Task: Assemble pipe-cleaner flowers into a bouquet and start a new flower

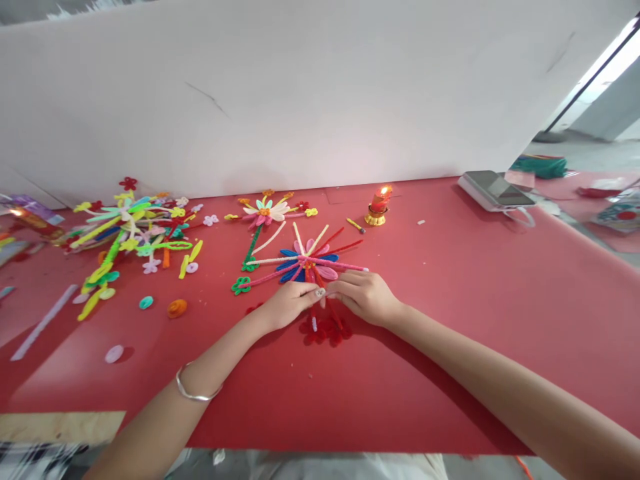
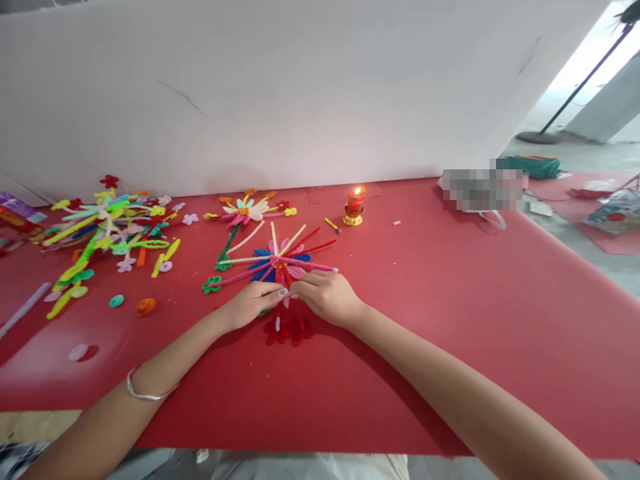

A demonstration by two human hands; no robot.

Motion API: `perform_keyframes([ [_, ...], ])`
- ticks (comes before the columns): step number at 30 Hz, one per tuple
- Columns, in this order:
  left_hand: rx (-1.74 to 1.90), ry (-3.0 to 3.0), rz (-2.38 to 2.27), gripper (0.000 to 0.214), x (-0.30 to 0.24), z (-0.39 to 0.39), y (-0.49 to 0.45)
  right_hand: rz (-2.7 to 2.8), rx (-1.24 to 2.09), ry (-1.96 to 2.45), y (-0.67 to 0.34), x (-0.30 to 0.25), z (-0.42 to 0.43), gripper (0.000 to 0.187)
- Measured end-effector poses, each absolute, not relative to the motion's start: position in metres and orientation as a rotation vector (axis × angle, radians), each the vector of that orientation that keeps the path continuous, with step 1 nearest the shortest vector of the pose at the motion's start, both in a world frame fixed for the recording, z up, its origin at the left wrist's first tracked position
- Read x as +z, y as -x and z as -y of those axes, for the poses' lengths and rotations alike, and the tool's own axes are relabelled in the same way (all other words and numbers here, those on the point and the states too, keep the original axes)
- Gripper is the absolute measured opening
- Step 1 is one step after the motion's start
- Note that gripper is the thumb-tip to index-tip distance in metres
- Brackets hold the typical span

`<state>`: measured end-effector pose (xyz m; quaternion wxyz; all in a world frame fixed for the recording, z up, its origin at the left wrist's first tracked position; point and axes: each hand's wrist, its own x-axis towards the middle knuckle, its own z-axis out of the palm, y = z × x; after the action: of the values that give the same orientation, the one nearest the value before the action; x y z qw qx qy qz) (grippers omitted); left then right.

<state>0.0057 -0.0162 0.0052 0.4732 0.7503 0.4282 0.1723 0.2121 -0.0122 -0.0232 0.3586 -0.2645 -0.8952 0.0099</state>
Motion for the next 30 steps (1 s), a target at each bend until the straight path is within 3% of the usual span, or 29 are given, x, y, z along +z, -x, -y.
perform_keyframes([
  [13,0.462,-1.705,-1.084,0.052,0.005,0.012,-0.004,2.261,-0.066,0.687,-0.218,-0.025,0.008,0.027],
  [23,0.440,-1.722,-1.040,0.039,-0.001,0.009,-0.004,2.268,-0.084,0.724,-0.224,-0.027,0.000,0.029],
  [30,0.469,-1.739,-1.034,0.046,0.004,0.010,-0.003,2.220,-0.003,0.774,-0.226,-0.028,0.001,0.027],
])
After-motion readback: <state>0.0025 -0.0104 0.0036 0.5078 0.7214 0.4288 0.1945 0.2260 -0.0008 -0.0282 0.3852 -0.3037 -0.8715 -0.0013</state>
